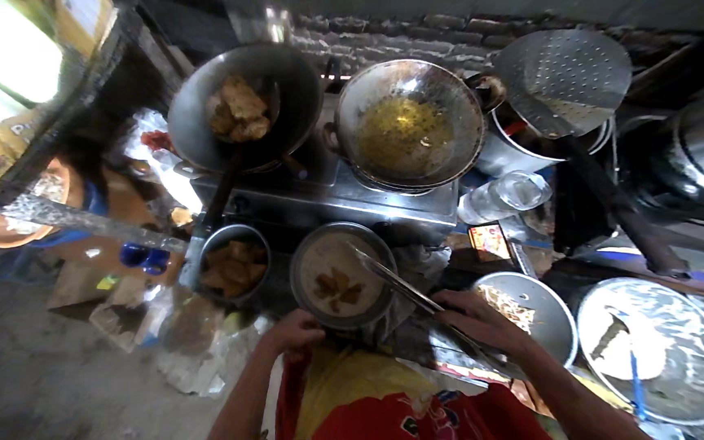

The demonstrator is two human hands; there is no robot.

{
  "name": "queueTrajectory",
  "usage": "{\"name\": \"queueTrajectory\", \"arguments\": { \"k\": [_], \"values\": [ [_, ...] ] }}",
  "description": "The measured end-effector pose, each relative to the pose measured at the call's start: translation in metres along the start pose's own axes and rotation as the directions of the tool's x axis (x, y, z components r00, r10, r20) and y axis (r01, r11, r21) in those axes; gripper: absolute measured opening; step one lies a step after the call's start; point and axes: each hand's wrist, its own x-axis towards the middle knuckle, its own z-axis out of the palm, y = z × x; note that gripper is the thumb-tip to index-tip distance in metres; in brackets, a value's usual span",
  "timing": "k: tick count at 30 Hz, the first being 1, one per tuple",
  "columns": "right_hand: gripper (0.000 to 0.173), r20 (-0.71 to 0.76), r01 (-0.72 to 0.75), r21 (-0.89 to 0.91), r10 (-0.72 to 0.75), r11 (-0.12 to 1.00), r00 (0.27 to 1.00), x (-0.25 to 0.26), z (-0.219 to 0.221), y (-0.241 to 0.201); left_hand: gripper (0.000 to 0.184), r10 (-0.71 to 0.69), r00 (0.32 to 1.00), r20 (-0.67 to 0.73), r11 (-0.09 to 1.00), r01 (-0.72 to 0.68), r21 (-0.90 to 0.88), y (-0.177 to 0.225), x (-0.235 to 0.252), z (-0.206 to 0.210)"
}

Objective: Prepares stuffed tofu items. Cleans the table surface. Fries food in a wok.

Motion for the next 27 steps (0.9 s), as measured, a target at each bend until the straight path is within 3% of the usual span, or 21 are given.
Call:
{"name": "queueTrajectory", "arguments": {
  "k": [4,11,14,20,27],
  "values": [
    [0.02,-0.085,-0.147,0.217,0.169,0.965,0.982,-0.003,0.014,-0.013,0.03,0.172,0.985,0.015,0.959,-0.164,-0.23,0.024,0.014,0.01],
    [0.018,-0.116,-0.24,0.553,0.359,0.798,0.926,0.007,0.069,-0.033,0.035,-0.013,0.999,-0.038,0.846,-0.01,-0.533,0.076,0.052,0.043],
    [0.014,-0.12,-0.244,0.593,0.384,0.767,0.916,0.01,0.081,-0.032,0.023,-0.098,0.99,-0.106,0.734,0.0,-0.679,0.085,0.06,0.056],
    [0.013,-0.097,-0.241,0.588,0.363,0.772,0.927,0.012,0.084,-0.026,0.015,-0.135,0.977,-0.166,0.565,-0.062,-0.823,0.089,0.066,0.07],
    [0.015,-0.163,-0.196,0.643,0.383,0.74,0.909,0.02,0.103,-0.024,0.012,-0.134,0.975,-0.179,0.6,-0.065,-0.798,0.091,0.064,0.072]
  ]
}}
